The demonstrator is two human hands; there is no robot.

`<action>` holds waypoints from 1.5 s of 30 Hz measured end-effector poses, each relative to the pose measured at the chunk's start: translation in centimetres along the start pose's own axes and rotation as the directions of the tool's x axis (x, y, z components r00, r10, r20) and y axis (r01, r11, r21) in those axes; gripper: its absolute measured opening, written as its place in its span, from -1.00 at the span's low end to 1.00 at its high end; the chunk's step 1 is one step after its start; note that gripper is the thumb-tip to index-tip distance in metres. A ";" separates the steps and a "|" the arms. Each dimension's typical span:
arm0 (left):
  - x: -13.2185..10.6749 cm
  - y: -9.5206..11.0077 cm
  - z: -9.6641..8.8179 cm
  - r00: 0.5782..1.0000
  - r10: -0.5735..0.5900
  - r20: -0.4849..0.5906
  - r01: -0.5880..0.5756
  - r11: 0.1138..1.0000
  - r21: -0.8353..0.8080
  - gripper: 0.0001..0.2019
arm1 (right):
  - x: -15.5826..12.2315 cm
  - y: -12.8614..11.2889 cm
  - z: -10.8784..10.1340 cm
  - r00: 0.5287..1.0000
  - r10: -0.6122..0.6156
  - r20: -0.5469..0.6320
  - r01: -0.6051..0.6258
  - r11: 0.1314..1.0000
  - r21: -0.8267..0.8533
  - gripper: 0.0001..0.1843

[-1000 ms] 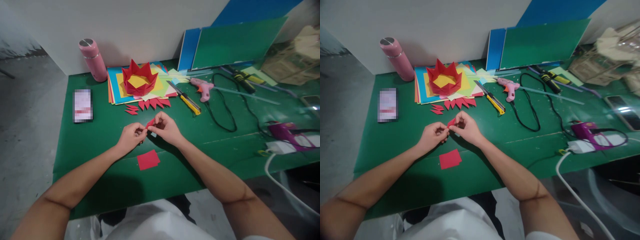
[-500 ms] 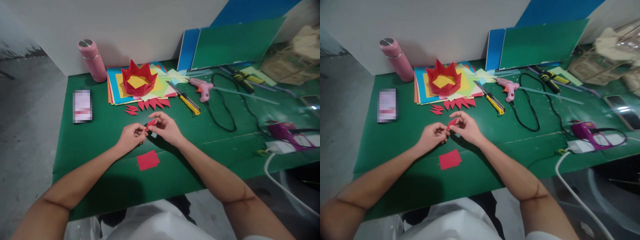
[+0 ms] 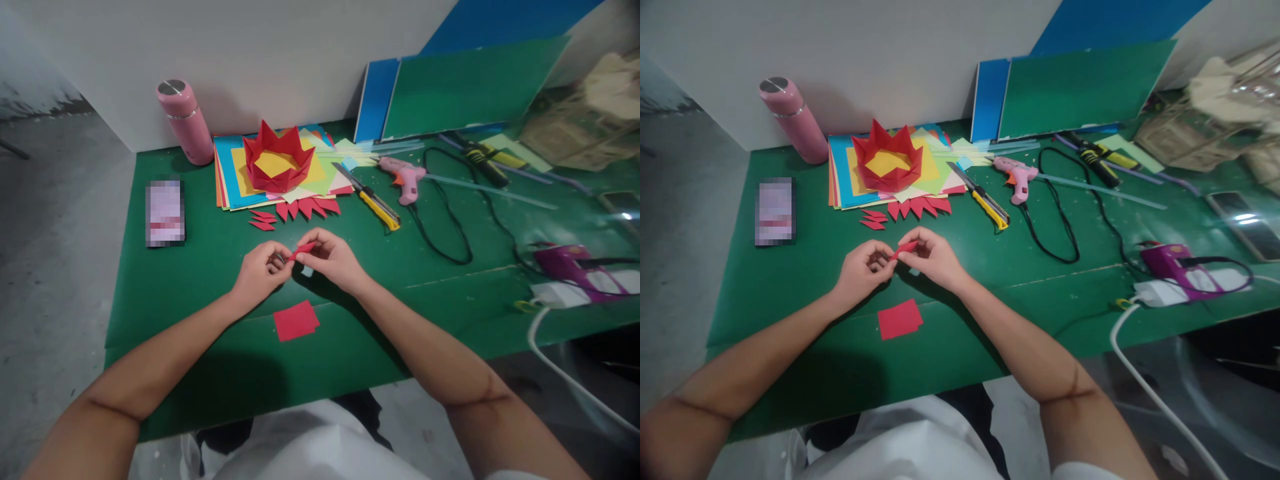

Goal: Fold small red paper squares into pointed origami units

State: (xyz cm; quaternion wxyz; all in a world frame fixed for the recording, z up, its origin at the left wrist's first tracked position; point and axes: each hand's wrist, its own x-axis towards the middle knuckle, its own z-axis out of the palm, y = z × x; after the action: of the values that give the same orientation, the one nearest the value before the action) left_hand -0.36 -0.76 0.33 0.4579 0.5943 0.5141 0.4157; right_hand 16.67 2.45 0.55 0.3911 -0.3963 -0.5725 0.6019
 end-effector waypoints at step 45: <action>0.1 0.6 0.2 0.970 0.238 0.046 -0.241 0.967 0.087 -0.84 | 0.7 0.4 -0.6 1.000 -0.011 0.025 0.008 0.995 0.098 -0.71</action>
State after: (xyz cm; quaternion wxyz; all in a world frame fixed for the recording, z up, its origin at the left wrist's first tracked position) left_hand 0.01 -0.70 0.86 0.3857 0.6797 0.4488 0.4333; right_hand 16.97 3.33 0.15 0.4056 -0.3665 -0.5491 0.6322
